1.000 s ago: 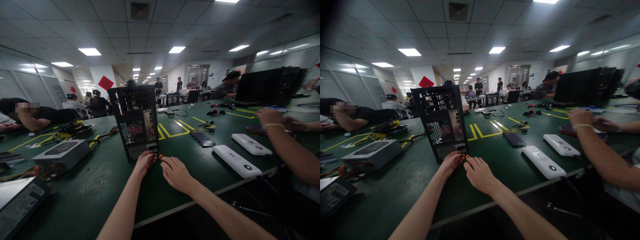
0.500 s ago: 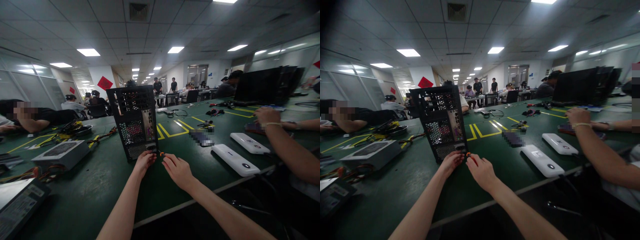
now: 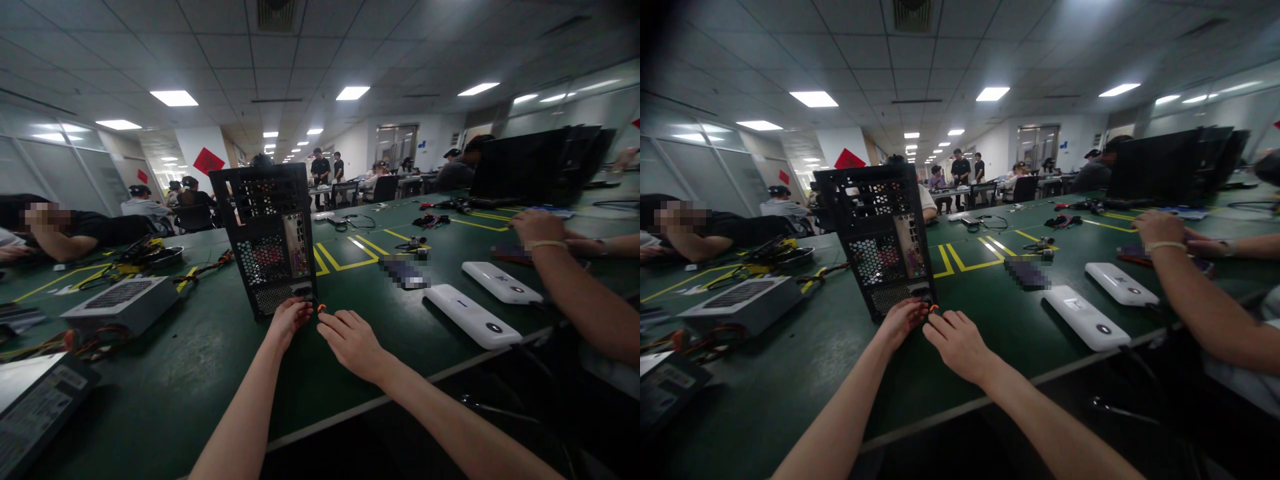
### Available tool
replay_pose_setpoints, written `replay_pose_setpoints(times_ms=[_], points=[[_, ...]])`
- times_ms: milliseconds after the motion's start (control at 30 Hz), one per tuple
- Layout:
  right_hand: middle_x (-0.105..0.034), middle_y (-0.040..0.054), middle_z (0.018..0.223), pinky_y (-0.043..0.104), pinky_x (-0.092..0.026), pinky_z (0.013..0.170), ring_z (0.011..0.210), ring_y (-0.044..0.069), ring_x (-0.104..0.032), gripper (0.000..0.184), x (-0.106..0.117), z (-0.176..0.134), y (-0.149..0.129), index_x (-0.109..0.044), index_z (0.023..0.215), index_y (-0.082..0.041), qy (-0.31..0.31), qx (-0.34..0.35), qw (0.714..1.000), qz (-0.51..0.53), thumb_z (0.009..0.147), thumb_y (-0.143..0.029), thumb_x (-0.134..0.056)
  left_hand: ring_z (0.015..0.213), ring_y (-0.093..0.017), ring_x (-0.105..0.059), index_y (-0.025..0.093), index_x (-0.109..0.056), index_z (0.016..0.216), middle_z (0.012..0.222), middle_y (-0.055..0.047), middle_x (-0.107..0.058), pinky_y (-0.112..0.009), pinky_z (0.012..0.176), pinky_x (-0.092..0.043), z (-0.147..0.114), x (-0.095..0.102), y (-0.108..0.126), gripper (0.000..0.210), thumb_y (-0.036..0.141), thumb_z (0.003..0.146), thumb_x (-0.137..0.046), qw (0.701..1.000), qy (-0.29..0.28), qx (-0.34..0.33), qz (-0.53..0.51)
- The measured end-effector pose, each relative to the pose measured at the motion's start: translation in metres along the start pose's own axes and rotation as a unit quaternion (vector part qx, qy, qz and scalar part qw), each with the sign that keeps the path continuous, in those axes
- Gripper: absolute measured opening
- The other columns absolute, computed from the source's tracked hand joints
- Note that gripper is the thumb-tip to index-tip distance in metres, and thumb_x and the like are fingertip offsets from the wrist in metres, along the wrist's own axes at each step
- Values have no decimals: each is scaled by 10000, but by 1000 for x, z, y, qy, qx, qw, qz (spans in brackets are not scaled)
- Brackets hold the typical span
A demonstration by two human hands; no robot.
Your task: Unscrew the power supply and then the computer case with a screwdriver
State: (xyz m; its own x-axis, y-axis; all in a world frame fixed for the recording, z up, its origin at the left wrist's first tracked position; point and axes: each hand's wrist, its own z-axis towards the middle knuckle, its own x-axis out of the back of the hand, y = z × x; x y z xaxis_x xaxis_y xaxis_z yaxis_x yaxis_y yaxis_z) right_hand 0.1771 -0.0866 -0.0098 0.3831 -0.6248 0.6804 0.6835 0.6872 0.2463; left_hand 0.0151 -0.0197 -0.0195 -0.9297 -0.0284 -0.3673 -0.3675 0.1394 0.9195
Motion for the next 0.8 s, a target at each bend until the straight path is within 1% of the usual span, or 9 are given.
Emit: replay_pose_setpoints(times_ms=[67, 167, 233, 333, 400, 467, 567, 700, 800], points=[[-557, 56, 1006, 316, -379, 715, 823, 175, -484, 166, 0, 0, 0, -525, 924, -176, -5, -12, 1000, 3, 810, -161, -405, 607, -107, -594, 109, -521, 855, 750, -86, -633, -210, 559, -454, 0, 0, 0, 182, 93, 675, -542, 1000, -7, -4, -5], [-537, 81, 1035, 292, -383, 689, 803, 161, -507, 159, -3, -1, 1, -521, 924, -169, 7, -74, 997, 0, 817, -210, -410, 587, -101, -590, 104, -525, 855, 735, -82, -632, -206, 550, -450, 0, 0, 0, 178, 89, 677, -534, 1000, 1, 2, -1], [-539, 84, 1029, 264, -385, 668, 779, 141, -519, 167, -6, -2, 1, -512, 942, -158, 23, -103, 994, 1, 822, -194, -401, 558, -92, -580, 96, -529, 844, 701, -75, -625, -200, 536, -445, 0, -1, 0, 164, 81, 681, -523, 1000, 10, 9, 8], [-562, 77, 996, 275, -382, 683, 778, 148, -513, 213, -8, -3, 1, -491, 998, -143, 23, -71, 997, 4, 803, -154, -406, 571, -94, -583, 92, -532, 837, 690, -70, -618, -198, 542, -447, 0, -1, 1, 154, 81, 684, -517, 1000, 9, 7, 13], [-573, 69, 977, 305, -375, 688, 775, 166, -501, 232, -6, -2, 0, -491, 1004, -150, 0, -35, 999, 3, 781, -154, -426, 584, -97, -586, 95, -532, 846, 703, -71, -620, -200, 548, -449, 0, 0, 1, 161, 84, 686, -517, 1000, 4, 4, 11], [-576, 62, 965, 320, -366, 679, 766, 173, -491, 200, -3, 0, -1, -510, 956, -163, -22, -14, 1000, 6, 770, -161, -438, 590, -98, -587, 101, -530, 854, 724, -76, -624, -202, 549, -451, -1, 1, 1, 170, 89, 685, -521, 1000, -1, 2, 10], [-569, 63, 947, 316, -360, 683, 774, 169, -491, 142, -1, 1, -2, -525, 885, -167, -21, -25, 999, 13, 787, -179, -424, 599, -101, -589, 107, -524, 857, 755, -85, -628, -206, 554, -454, -2, 1, 1, 175, 97, 683, -530, 1000, -7, 1, 3], [-533, 85, 976, 261, -373, 660, 770, 142, -503, 180, -3, 0, -2, -503, 949, -148, 0, -81, 997, 11, 805, -158, -395, 592, -98, -586, 102, -521, 854, 761, -87, -626, -205, 556, -454, -2, -1, 1, 166, 99, 688, -525, 1000, 0, 2, 3], [-535, 82, 957, 277, -375, 665, 773, 155, -499, 202, -1, 0, -2, -494, 967, -147, -21, -61, 998, 6, 779, -146, -420, 587, -97, -586, 98, -523, 855, 755, -87, -626, -204, 552, -454, -3, -1, 1, 169, 92, 686, -525, 1000, -1, 0, 1]])
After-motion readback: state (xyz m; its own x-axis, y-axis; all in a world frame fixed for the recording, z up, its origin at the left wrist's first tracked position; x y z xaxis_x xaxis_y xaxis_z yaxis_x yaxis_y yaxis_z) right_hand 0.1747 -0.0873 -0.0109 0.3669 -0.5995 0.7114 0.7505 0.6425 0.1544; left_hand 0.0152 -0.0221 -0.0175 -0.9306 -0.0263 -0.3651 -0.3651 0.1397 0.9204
